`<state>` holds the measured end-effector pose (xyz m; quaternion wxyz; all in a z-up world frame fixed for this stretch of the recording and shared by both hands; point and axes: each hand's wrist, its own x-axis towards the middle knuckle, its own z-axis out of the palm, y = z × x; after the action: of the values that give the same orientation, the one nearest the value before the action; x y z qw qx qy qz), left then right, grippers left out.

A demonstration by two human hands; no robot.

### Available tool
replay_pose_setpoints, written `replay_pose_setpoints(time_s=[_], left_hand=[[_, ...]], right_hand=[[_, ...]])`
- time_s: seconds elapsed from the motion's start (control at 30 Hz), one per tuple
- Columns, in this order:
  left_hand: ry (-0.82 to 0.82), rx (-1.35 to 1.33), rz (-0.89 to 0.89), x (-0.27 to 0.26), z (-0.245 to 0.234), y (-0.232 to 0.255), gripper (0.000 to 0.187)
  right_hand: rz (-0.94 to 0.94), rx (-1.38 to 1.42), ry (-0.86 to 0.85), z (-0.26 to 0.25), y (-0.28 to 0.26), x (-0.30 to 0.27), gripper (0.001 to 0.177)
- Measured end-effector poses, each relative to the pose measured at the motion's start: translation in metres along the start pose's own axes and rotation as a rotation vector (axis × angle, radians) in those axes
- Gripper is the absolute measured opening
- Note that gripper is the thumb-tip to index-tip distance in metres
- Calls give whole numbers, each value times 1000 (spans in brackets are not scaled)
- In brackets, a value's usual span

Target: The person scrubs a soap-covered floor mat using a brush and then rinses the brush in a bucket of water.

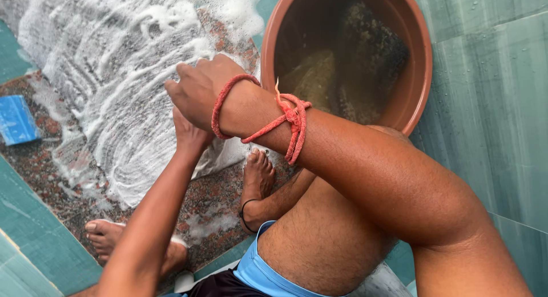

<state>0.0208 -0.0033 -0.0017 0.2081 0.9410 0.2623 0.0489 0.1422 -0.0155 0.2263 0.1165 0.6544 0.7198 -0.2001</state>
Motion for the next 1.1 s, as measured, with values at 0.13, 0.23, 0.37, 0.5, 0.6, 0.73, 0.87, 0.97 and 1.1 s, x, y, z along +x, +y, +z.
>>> replay_pose_setpoints(time_s=[0.13, 0.23, 0.37, 0.5, 0.6, 0.73, 0.87, 0.97, 1.1], left_hand=[[70, -151, -24, 10, 14, 0, 18], [-126, 168, 166, -31, 21, 10, 46], [-276, 14, 292, -78, 17, 16, 63], [-92, 113, 247, -53, 18, 0, 61], [-79, 232, 48, -14, 17, -3, 38], [-319, 267, 46, -9, 21, 4, 43], [-209, 243, 310, -76, 14, -3, 70], [-198, 337, 360, -99, -4, -13, 73], [-406, 191, -66, -64, -23, -33, 50]], right_hand=[[-38, 17, 132, -3, 10, -4, 35], [14, 56, 81, -6, 20, -5, 31], [67, 92, 69, -10, 29, -9, 28], [32, 56, 91, -8, 26, -7, 28], [7, 34, 61, -9, 21, -7, 29], [9, 37, 43, -12, 25, -5, 29], [-15, 61, 71, -3, 29, -15, 25], [-40, 13, -184, -7, 30, -21, 43], [-47, 14, -182, -14, 21, -16, 57]])
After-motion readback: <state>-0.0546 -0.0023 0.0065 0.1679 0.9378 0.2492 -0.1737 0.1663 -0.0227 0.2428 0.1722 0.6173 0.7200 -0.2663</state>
